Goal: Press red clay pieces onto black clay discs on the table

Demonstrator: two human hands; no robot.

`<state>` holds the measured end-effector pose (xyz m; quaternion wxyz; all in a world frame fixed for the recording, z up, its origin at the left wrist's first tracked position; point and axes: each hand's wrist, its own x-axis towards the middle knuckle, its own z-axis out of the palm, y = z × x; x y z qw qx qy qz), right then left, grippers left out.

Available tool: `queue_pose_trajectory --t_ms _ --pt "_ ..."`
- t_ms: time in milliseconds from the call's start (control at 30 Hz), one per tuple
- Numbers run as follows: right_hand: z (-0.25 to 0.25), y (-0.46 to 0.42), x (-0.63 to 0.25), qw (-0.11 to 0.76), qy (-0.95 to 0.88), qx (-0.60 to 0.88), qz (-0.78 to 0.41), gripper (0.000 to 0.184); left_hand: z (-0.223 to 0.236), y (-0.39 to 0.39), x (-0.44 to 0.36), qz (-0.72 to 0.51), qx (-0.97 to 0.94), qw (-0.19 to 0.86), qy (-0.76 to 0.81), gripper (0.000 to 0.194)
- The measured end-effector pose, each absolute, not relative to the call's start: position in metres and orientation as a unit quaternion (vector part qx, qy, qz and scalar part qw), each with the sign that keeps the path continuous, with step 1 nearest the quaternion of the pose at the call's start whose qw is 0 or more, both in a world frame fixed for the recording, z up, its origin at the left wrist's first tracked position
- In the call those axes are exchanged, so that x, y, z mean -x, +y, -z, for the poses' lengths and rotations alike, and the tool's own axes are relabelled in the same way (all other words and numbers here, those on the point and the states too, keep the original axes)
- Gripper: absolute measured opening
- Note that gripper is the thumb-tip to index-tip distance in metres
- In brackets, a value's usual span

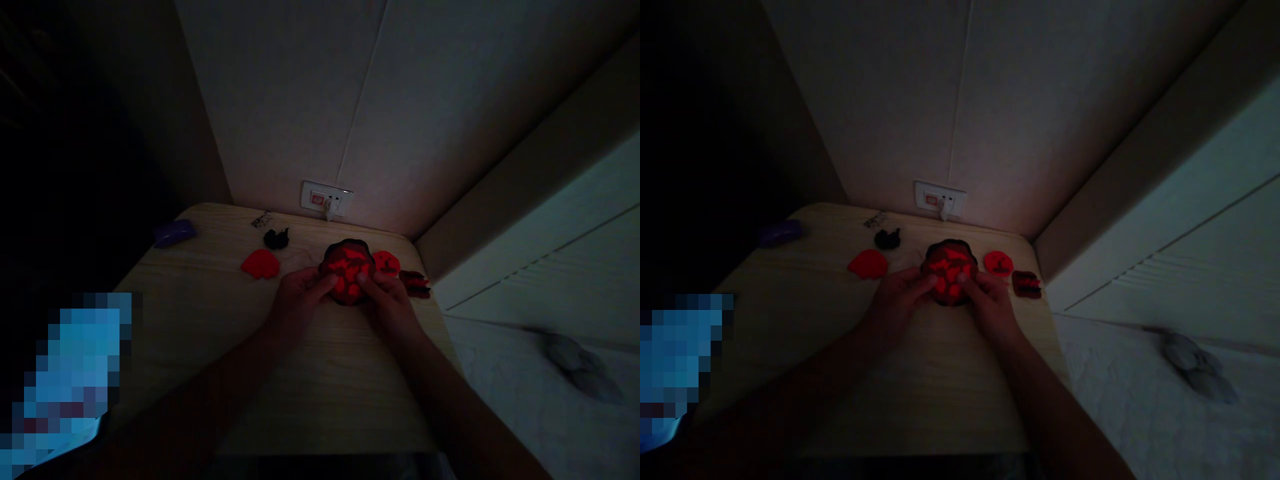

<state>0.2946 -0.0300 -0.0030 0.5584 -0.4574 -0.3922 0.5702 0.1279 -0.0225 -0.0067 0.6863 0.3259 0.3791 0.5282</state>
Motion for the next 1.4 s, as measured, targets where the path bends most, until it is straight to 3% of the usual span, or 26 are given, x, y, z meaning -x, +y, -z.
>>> queue_pose_trajectory --t_ms 600,967,1200,1400 --pt "-0.003 -0.028 -0.291 0.596 -0.342 0.424 -0.590 0.032 0.003 -0.021 -0.126 -0.546 -0.289 0.695 0.367 0.023" --pt "0.011 -0.031 -0.294 0.544 -0.447 0.463 -0.538 0.021 0.006 -0.024 -0.128 -0.504 -0.381 0.667 0.395 0.033" --pt "0.010 -0.031 -0.292 0.524 -0.483 0.471 -0.520 0.026 0.007 -0.023 -0.127 -0.482 -0.443 0.635 0.410 0.030" --pt "0.007 -0.031 -0.294 0.537 -0.442 0.463 -0.549 0.027 0.007 -0.024 -0.128 -0.502 -0.386 0.677 0.375 0.031"
